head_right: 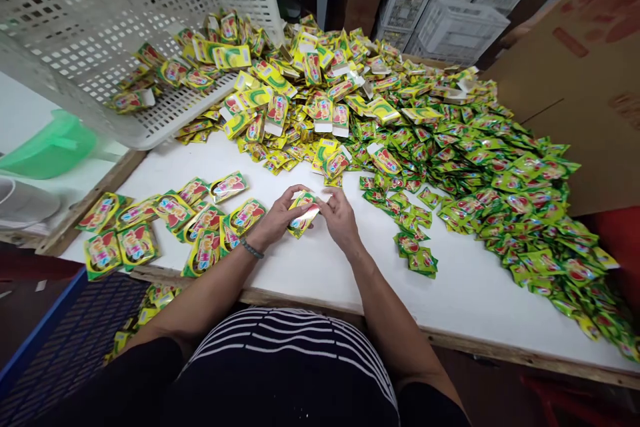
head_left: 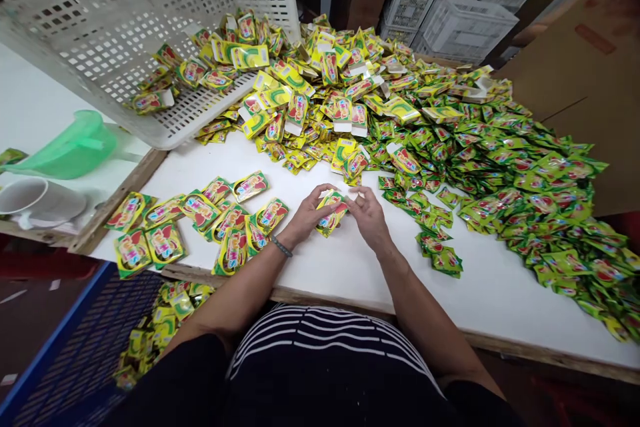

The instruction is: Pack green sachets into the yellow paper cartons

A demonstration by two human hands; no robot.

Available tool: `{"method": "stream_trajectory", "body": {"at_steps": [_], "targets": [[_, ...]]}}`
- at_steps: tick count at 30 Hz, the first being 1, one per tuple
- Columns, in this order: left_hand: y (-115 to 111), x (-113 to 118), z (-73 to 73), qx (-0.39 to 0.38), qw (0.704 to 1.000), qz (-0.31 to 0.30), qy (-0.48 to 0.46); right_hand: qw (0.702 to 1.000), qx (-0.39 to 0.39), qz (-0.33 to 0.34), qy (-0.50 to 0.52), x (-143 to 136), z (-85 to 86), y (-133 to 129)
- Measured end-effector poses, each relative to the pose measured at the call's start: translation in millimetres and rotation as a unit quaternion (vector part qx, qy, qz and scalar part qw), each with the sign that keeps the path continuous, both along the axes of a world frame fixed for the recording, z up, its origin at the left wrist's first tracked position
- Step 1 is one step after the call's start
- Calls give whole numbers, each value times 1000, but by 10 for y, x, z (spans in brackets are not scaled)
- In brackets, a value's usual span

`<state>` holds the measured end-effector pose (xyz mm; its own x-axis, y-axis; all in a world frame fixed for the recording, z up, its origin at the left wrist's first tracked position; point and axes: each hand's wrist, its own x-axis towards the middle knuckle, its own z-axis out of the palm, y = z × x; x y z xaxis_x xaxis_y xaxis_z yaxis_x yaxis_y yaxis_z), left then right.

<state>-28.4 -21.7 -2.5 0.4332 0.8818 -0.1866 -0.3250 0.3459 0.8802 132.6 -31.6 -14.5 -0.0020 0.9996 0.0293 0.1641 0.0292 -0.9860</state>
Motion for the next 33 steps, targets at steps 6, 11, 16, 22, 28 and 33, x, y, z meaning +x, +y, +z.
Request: {"method": "stream_trajectory", "body": {"at_steps": [6, 11, 16, 22, 28, 33], "targets": [[20, 12, -51, -23, 998, 61, -3, 998, -10, 33, -56, 51, 73, -8], [19, 4, -67, 13, 995, 95, 30, 1000, -27, -3, 1, -16, 44, -42], [13, 2, -26, 33, 994, 88, 57, 989, -102, -35, 100, 9, 15, 9], [17, -9, -38, 59, 992, 70, 81, 986, -134, 1, 99, 204, 1, 57], [3, 33, -78, 41, 993, 79, 79, 994, -103, 25, 37, 231, 49, -54], [-6, 44, -51, 43, 993, 96, 58, 978, 83, -83, -170, -71, 107, -287]]}}
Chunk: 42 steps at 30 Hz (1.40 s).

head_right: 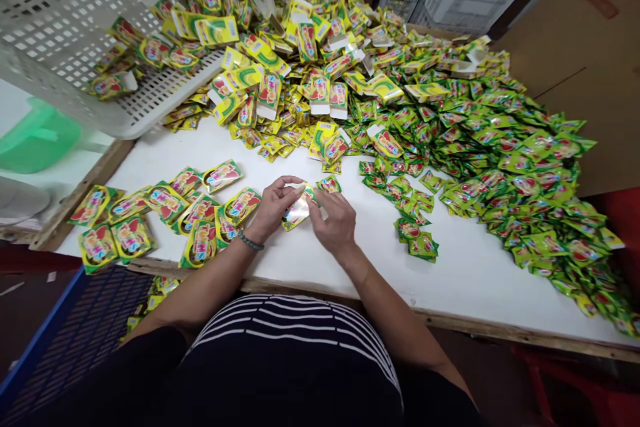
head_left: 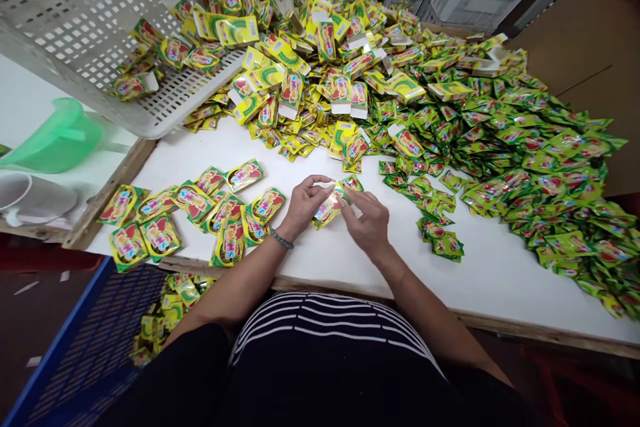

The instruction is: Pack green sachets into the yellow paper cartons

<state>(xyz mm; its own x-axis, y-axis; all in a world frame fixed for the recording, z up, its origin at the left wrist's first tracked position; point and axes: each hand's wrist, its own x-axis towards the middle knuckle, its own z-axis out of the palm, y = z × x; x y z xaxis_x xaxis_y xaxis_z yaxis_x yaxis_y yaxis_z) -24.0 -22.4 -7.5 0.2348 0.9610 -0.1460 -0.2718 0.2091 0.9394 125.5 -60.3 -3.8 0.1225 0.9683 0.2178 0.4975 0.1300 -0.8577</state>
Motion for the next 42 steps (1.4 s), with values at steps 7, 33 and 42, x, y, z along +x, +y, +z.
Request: {"method": "stream_trajectory", "body": {"at_steps": [7, 33, 42], "targets": [[18, -54, 10, 20, 999, -26, 30, 999, 33, 0, -3, -166, -61, 72], [503, -43, 21, 137, 907, 16, 398, 988, -87, 76, 105, 269, -303, 992], [476, -227, -286, -41, 955, 50, 290, 946, -219, -106, -215, 375, -422, 1350]]}}
